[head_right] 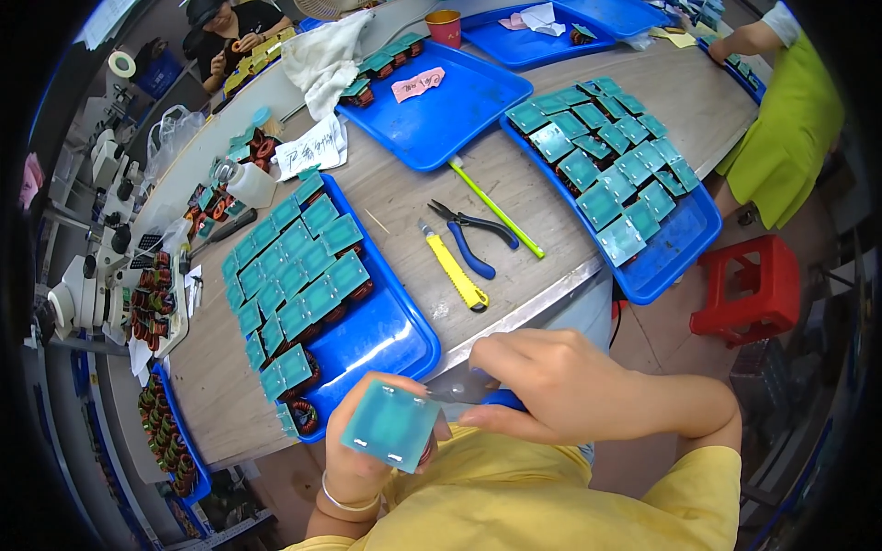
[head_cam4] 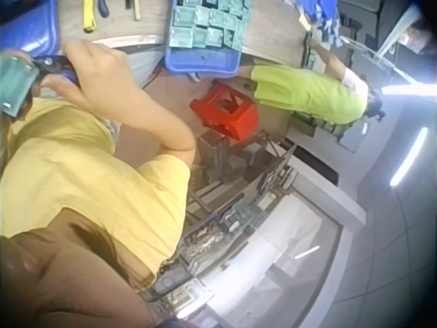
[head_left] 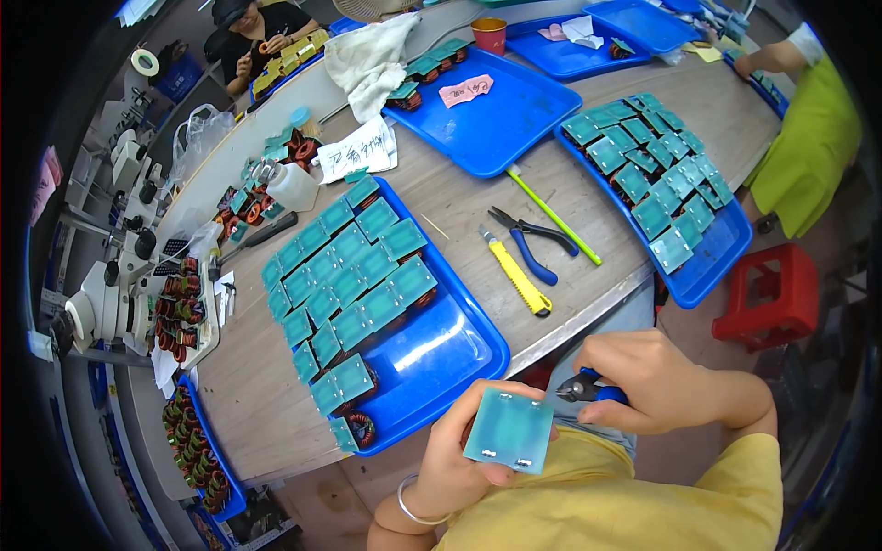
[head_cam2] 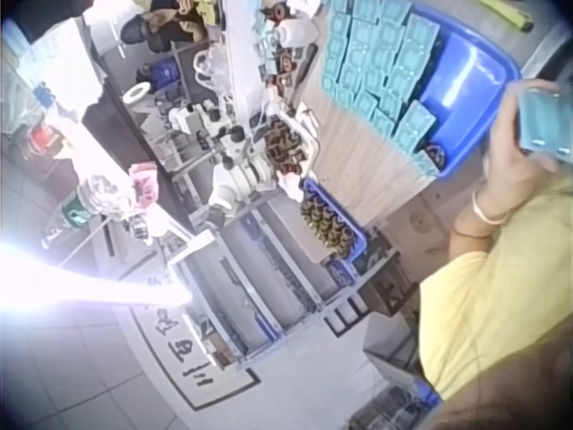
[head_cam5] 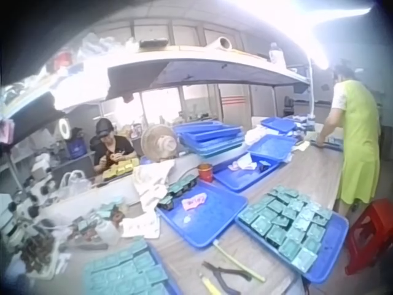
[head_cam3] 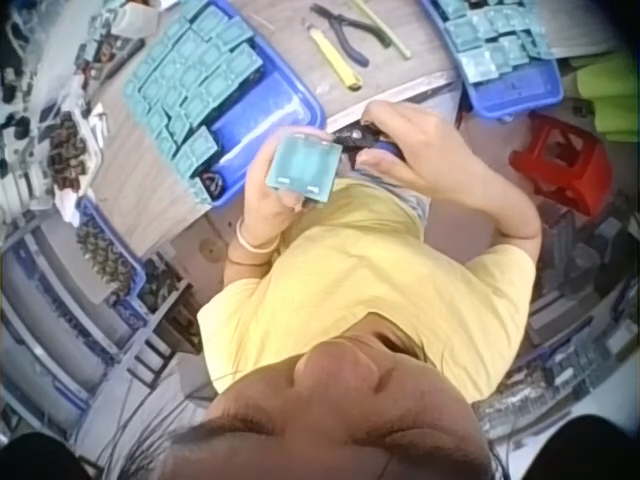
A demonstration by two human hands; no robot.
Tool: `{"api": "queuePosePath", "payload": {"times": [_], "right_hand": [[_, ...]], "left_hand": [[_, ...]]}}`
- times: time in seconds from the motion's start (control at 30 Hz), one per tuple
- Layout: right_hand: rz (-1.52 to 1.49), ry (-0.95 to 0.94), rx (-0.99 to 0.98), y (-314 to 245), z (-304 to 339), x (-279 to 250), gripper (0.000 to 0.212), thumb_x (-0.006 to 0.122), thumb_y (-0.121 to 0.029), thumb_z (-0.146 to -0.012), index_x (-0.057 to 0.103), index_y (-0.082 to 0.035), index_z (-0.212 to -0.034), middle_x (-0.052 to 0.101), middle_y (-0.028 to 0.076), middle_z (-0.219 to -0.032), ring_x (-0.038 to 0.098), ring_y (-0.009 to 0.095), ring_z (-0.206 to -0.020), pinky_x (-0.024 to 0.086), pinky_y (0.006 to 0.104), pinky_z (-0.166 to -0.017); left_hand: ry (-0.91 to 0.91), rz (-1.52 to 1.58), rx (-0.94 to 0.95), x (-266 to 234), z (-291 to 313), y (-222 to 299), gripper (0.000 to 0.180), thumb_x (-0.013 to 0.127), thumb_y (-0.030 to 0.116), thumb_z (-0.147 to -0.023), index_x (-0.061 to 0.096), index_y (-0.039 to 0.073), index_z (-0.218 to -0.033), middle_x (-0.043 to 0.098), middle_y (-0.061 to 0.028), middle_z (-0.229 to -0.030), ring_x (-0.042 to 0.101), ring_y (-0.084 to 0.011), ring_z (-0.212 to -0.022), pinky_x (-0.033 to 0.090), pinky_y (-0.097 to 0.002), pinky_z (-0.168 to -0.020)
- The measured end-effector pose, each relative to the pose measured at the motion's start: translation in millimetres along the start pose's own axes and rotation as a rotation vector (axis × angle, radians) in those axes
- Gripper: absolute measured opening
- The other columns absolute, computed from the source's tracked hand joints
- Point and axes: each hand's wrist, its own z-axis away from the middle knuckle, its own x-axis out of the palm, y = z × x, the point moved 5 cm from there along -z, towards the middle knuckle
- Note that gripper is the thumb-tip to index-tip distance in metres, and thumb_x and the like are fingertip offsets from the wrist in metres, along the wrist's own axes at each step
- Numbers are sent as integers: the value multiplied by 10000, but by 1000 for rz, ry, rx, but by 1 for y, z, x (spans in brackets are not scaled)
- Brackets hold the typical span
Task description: Trimming the leads of electronic components using pliers on an assembly line.
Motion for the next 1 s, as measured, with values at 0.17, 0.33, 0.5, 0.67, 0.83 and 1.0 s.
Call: {"api": "queuePosePath", "payload": {"times": [0.17, 0.33, 0.5, 0.67, 0.83, 1.0], "right_hand": [[-81, 69, -33, -2, 1, -9, 338, 701, -267, -740, 537, -12, -887, 532, 67, -706, 539, 224, -581, 447, 287, -520], [-312, 130, 77, -4, -6, -3, 220, 698, -85, -702, 595, -6, -879, 600, 63, -727, 573, 151, -565, 444, 232, -505], [-328, 142, 79, -2, -16, 2, 145, 684, -32, -690, 623, -4, -818, 604, 57, -653, 570, 122, -513, 430, 214, -474], [-288, 111, 89, -2, -25, 3, 128, 688, -45, -686, 588, -7, -756, 572, 62, -604, 559, 133, -492, 416, 225, -457], [-264, 128, 76, -2, -31, 6, 145, 683, -53, -693, 557, -3, -744, 540, 72, -571, 535, 162, -457, 395, 251, -432], [-266, 169, 47, 1, -34, 7, 144, 678, -52, -698, 553, 2, -745, 534, 80, -569, 534, 168, -457, 393, 258, -431]], "left_hand": [[-26, -4, -34, 0, 0, 1, 817, 727, 498, -579, 443, -21, -1142, 567, -94, -1032, 611, -178, -917, 498, -274, -785], [226, -160, 196, 5, -3, 2, 863, 699, 626, -588, 442, -47, -1062, 618, -166, -807, 596, -150, -594, 471, -220, -490], [32, -123, 255, -1, -4, -2, 728, 791, 311, -647, 379, 14, -1169, 550, -69, -998, 572, -127, -885, 461, -231, -739], [81, -240, 239, -7, -1, -4, 686, 789, 258, -673, 375, 18, -1164, 571, -75, -971, 576, -108, -855, 462, -226, -732], [125, -281, 251, -9, -3, -7, 640, 764, 243, -715, 366, 19, -1164, 588, -64, -918, 585, -103, -804, 462, -216, -711], [86, -147, 149, -13, -7, -12, 620, 713, 290, -764, 331, 20, -1172, 587, -93, -897, 573, -109, -682, 449, -211, -572]]}}
